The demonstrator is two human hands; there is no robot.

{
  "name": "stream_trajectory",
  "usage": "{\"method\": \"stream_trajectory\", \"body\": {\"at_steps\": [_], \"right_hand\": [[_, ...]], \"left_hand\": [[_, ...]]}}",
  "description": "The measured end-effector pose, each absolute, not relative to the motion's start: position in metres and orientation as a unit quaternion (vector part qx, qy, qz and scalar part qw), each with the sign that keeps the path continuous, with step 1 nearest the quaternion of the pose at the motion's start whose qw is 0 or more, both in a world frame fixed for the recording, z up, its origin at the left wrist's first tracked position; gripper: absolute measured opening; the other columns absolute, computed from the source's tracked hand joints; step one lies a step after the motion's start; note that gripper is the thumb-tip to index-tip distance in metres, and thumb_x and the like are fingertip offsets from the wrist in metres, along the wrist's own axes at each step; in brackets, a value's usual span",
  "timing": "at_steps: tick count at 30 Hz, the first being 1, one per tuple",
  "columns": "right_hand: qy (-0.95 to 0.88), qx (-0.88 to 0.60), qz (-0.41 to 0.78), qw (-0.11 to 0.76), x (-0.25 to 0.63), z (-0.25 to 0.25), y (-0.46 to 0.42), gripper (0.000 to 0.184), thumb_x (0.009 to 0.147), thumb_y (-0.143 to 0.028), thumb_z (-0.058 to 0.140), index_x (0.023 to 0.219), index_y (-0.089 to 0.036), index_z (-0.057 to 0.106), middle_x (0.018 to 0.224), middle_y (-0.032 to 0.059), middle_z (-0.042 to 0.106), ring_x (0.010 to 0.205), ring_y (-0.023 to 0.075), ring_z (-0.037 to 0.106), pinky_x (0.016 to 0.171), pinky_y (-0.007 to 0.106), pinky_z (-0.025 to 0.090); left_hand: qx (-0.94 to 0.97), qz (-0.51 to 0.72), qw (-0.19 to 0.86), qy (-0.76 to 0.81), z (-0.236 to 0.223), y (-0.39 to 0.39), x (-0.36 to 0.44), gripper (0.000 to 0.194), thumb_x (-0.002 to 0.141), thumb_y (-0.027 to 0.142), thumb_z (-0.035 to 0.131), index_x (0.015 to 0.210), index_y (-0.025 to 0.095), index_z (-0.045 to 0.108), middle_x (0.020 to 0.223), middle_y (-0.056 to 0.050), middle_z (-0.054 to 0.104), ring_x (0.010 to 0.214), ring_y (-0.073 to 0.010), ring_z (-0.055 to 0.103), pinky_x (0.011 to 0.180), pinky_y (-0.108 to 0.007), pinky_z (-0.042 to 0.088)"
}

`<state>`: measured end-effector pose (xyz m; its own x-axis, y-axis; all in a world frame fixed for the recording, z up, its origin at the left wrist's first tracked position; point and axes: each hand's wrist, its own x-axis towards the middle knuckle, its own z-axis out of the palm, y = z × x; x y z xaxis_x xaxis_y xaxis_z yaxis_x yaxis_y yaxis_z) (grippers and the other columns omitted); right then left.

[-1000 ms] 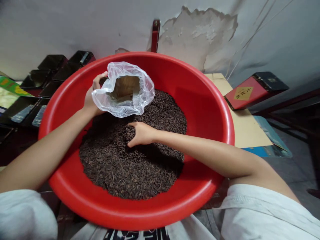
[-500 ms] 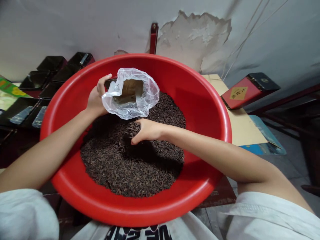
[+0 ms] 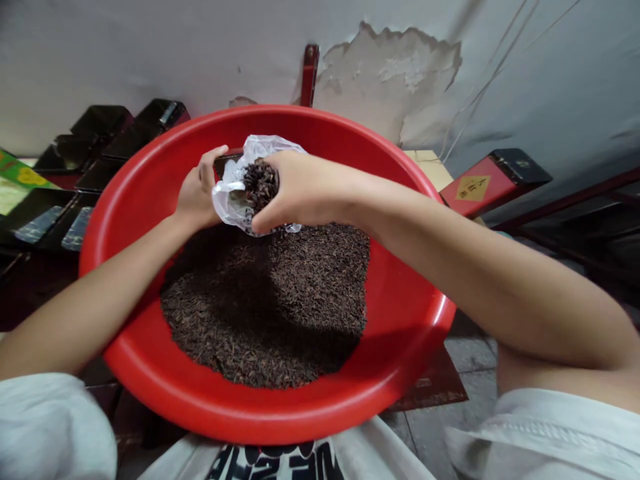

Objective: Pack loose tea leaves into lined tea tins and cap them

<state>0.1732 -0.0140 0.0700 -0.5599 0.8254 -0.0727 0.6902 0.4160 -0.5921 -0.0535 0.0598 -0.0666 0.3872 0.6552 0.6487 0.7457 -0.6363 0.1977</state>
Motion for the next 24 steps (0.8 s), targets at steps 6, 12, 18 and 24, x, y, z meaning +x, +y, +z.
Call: {"method": "stream_trajectory", "body": {"at_steps": [6, 12, 18, 24], "right_hand": [[-0.863, -0.469, 0.086, 0.167, 0.155, 0.046, 0.023, 0.042, 0.059, -0.028, 0.079, 0.094, -0.014, 0.06, 0.098, 0.0091, 0.063, 0.1, 0.0262, 0.059, 0.087, 0.038, 0.049], [-0.891, -0.418, 0.061, 0.164, 0.156, 0.053, 0.004, 0.024, 0.077, -0.029, 0.065, 0.097, -0.017, 0.058, 0.097, 0.0075, 0.063, 0.093, 0.0218, 0.06, 0.083, 0.036, 0.047], [-0.965, -0.249, -0.037, 0.068, 0.156, 0.021, -0.064, 0.022, 0.09, -0.03, 0.046, 0.092, -0.013, 0.06, 0.092, 0.0099, 0.064, 0.091, 0.0252, 0.058, 0.084, 0.042, 0.043], [-0.939, -0.337, 0.065, 0.012, 0.166, -0.051, -0.058, 0.059, 0.089, -0.057, 0.04, 0.118, -0.008, 0.056, 0.127, 0.0178, 0.055, 0.116, 0.0299, 0.052, 0.099, 0.043, 0.04]], "left_hand": [[-0.827, -0.35, 0.05, -0.437, -0.065, 0.06, -0.054, 0.1, 0.058, 0.066, 0.069, 0.134, 0.019, 0.025, 0.139, -0.014, 0.044, 0.127, -0.0301, 0.046, 0.1, -0.046, 0.045], [-0.815, -0.365, 0.027, -0.449, -0.068, 0.067, -0.057, 0.099, 0.053, 0.065, 0.07, 0.132, 0.021, 0.031, 0.139, -0.015, 0.042, 0.124, -0.0319, 0.048, 0.101, -0.046, 0.045], [-0.788, -0.417, -0.019, -0.453, -0.064, 0.058, -0.049, 0.1, 0.052, 0.063, 0.074, 0.13, 0.024, 0.024, 0.138, -0.013, 0.041, 0.126, -0.0319, 0.046, 0.1, -0.048, 0.046], [-0.739, -0.475, -0.048, -0.475, -0.057, 0.057, -0.058, 0.099, 0.053, 0.064, 0.077, 0.128, 0.025, 0.025, 0.138, -0.01, 0.041, 0.132, -0.0337, 0.036, 0.111, -0.055, 0.034]]}}
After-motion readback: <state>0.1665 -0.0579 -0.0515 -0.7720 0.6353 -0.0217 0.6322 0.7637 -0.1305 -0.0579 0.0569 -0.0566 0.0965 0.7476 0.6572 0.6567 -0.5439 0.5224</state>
